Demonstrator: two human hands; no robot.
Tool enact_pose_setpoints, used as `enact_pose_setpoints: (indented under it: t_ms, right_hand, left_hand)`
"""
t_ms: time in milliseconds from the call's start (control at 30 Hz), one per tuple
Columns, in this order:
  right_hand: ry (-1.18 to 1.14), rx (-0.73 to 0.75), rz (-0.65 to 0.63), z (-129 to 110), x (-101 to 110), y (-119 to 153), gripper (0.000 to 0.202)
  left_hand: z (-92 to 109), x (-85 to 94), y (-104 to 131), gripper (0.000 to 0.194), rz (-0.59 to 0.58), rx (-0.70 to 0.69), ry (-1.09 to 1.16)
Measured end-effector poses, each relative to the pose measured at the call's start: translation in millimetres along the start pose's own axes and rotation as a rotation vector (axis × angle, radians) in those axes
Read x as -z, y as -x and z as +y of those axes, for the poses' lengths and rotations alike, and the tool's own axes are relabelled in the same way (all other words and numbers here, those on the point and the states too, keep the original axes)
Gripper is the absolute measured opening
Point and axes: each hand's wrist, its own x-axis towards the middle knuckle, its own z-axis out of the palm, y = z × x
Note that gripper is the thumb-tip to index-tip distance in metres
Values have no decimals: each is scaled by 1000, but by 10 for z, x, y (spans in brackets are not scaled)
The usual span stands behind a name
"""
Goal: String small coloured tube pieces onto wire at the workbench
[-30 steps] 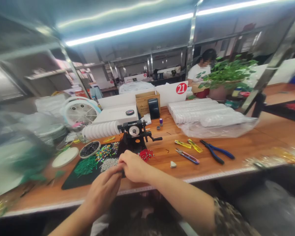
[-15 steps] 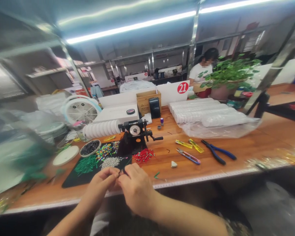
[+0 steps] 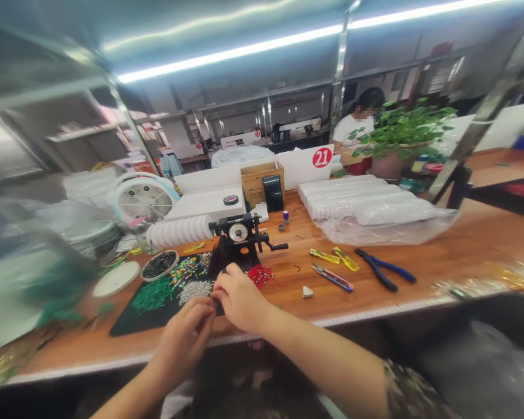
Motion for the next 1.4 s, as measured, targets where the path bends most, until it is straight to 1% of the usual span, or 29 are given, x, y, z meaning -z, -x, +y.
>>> enact_pose_setpoints:
  t_ms: [67, 100, 133, 167, 200, 233, 267, 333, 367, 433, 467, 500, 567, 667, 767, 867, 900, 933, 967, 1000, 1033, 1100, 1133, 1167, 1200, 1233, 1300, 1333, 1400]
  right_hand:
    - [17, -8, 147, -10, -33, 120, 19]
    - [15, -32, 173, -20, -61, 183, 22]
    - [3, -71, 151, -31, -96, 244, 24]
    - [-14, -121, 96, -43, -136, 301, 24]
    - [-30, -156, 35, -52, -176, 351, 23]
    - [-32, -161, 0, -60, -212, 393, 21]
    - [-8, -132, 0, -63, -239, 425, 20]
    - [107, 25, 64, -63, -254, 456, 20]
    - [172, 126, 97, -60, -240, 451, 19]
    - [245, 277, 113, -58, -181, 399, 20]
    - [240, 303, 86, -60, -142, 353, 22]
    - [212, 292, 50, -66, -102, 296, 22]
    - [121, 183, -14, -83, -31, 167, 22]
    - [-27, 7, -61, -93, 31, -5, 18]
    - [-113, -45, -105, -47, 45, -115, 16]
    - [-130, -39, -148, 22, 54, -171, 15]
    - [-132, -36, -153, 34, 65, -174, 14]
    - [-134, -37, -149, 36, 80, -165, 14]
    - [-133, -33, -122, 27, 96, -142, 13]
    - [-122, -26, -67, 9, 110, -105, 14]
    - [-99, -22, 7, -15, 118, -55, 16]
    - [-38, -32, 137, -70, 98, 75, 22]
    - [-15, -56, 157, -95, 67, 144, 25]
    - [-5, -92, 141, -116, 21, 212, 27]
    - [-8, -133, 101, -131, -34, 273, 26]
    - [-15, -164, 65, -141, -94, 325, 23]
    - [8, -160, 63, -144, -203, 401, 18]
    - [56, -115, 103, -139, -240, 427, 18]
    - [192, 51, 197, -123, -269, 460, 18]
  left_hand:
    - [47, 5, -45, 13, 3, 346, 317]
    - [63, 2, -62, 14, 15, 510, 479]
    - [72, -3, -74, 16, 30, 644, 623]
    - [76, -8, -81, 17, 46, 741, 741]
    - [76, -12, -85, 18, 63, 796, 826]
    - [74, -12, -85, 18, 73, 816, 875]
    - [72, -6, -85, 18, 75, 812, 886]
    - [72, 26, -83, 18, 43, 743, 801]
    - [73, 49, -81, 17, 15, 668, 713]
    - [69, 91, -72, 13, -37, 442, 477]
    - [61, 104, -65, 12, -52, 312, 347]
    - [48, 109, -55, 13, -56, 190, 218]
    - [8, 95, -30, 18, -25, -11, -34]
    - [-71, 44, 4, 19, 47, -215, -325]
    - [-141, 9, 16, 22, 70, -326, -427]
    - [-176, 2, 5, 27, 18, -410, -409]
    - [-172, 4, -4, 26, -6, -412, -375]
    - [-158, 9, -16, 23, -21, -376, -316]
    - [-132, 16, -30, 19, -23, -290, -229]
    - [-97, 24, -46, 16, -14, -150, -110]
    - [-56, 32, -62, 13, -6, 36, 38]
    - [36, 45, -89, 16, 12, 457, 381]
    - [78, 47, -99, 19, 19, 631, 547]
    - [115, 44, -106, 22, 25, 759, 692]
    - [145, 39, -109, 23, 38, 838, 808]
    - [167, 32, -112, 24, 56, 874, 888]
    - [188, 23, -115, 24, 78, 874, 951]
    - [189, 27, -119, 24, 77, 869, 942]
    - [178, 59, -131, 23, 42, 823, 847]
